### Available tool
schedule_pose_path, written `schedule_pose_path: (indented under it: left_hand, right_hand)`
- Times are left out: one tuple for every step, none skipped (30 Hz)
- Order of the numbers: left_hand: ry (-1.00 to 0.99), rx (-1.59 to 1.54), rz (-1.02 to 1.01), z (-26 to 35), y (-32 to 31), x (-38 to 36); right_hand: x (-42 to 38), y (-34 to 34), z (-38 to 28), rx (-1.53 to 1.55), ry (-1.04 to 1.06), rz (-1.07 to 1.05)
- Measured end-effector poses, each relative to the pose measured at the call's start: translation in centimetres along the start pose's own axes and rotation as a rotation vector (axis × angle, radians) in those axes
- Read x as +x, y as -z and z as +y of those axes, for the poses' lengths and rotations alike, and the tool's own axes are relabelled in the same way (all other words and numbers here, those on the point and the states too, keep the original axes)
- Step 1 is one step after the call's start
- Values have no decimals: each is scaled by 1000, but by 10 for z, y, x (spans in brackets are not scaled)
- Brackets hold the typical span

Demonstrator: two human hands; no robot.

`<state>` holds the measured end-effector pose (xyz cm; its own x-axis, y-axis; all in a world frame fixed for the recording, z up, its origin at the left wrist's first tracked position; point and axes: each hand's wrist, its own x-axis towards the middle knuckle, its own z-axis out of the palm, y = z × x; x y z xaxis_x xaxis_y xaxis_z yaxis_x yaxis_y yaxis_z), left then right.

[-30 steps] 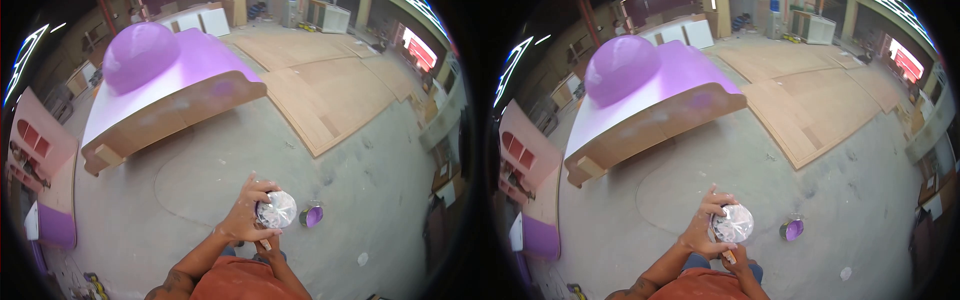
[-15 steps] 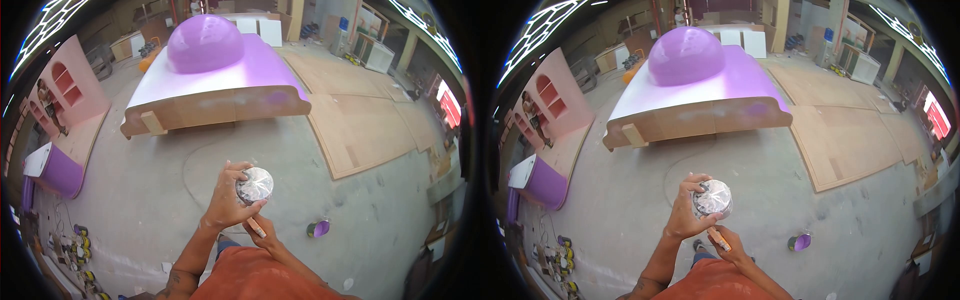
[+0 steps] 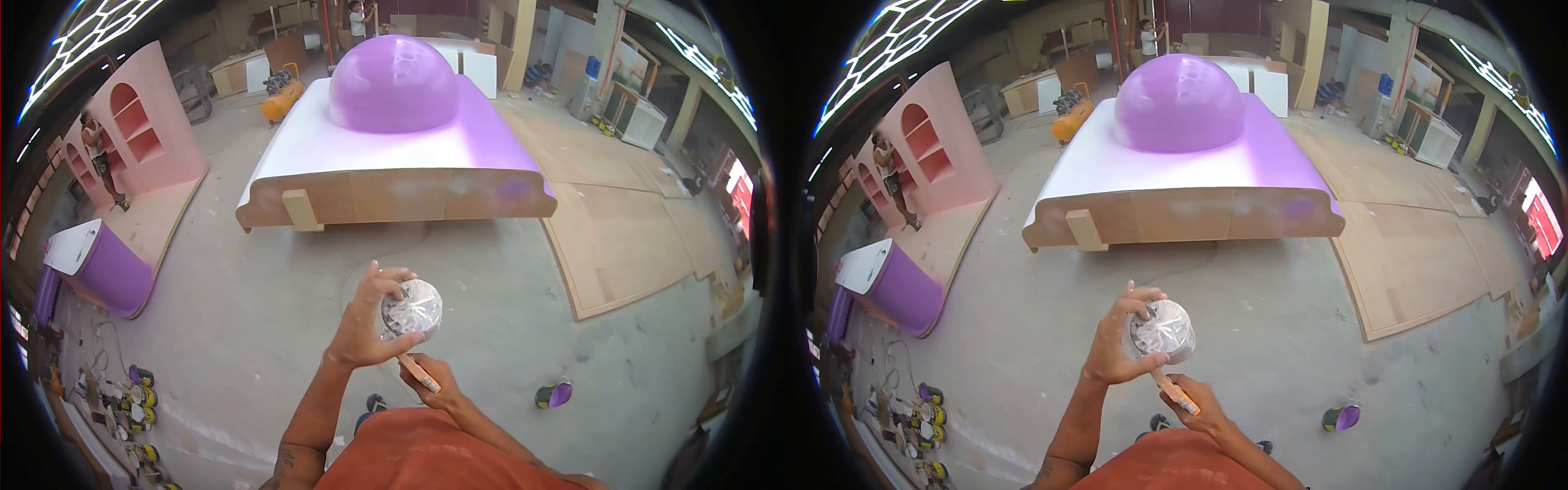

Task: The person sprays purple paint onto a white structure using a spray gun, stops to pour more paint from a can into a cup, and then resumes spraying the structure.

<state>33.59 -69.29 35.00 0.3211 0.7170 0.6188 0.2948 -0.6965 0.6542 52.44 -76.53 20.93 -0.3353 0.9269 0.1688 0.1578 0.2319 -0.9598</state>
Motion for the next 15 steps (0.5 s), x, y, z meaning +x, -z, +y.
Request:
schedule_pose_path:
  left_hand:
    - [0, -47, -42, -9, 21, 2]
    - [0, -94, -85, -18, 39, 5]
    - [9, -91, -88, -26, 56, 9]
    - [0, -39, -139, -34, 69, 14]
    - [-8, 7, -188, -42, 83, 18]
    - [11, 0, -191, -50, 94, 23]
    - [-31, -55, -90, -57, 106, 28]
    - [-69, -111, 14, -64, 112, 26]
    - [-44, -122, 16, -73, 117, 18]
    - [79, -370, 203, -83, 122, 10]
    - [187, -608, 393, -96, 130, 7]
    - [291, -540, 355, -120, 130, -7]
    - [392, -470, 313, -158, 122, -40]
    - [446, -583, 174, -223, 101, -89]
    - [582, -704, 10, -250, 70, -121]
  right_hand:
    - [10, -15, -4, 27, -4, -16]
    - [20, -26, -8, 34, -6, -18]
    - [31, -35, -12, 47, -38, -68]
    - [41, -42, -14, 65, -73, -119]
    - [53, -51, -21, 73, -86, -123]
    - [66, -59, -31, 137, -71, -114]
    - [82, -66, -41, 199, -60, -105]
    - [97, -68, -47, 226, -46, -104]
    - [113, -68, -54, 252, -33, -102]
    - [129, -65, -68, 238, -3, -77]
    - [147, -60, -84, 220, 43, -50]
    - [165, -55, -95, 217, 50, -52]
    - [182, -51, -106, 288, 42, 14]
    - [201, -46, -116, 358, 38, 82]
    - [220, -37, -124, 352, 55, 87]
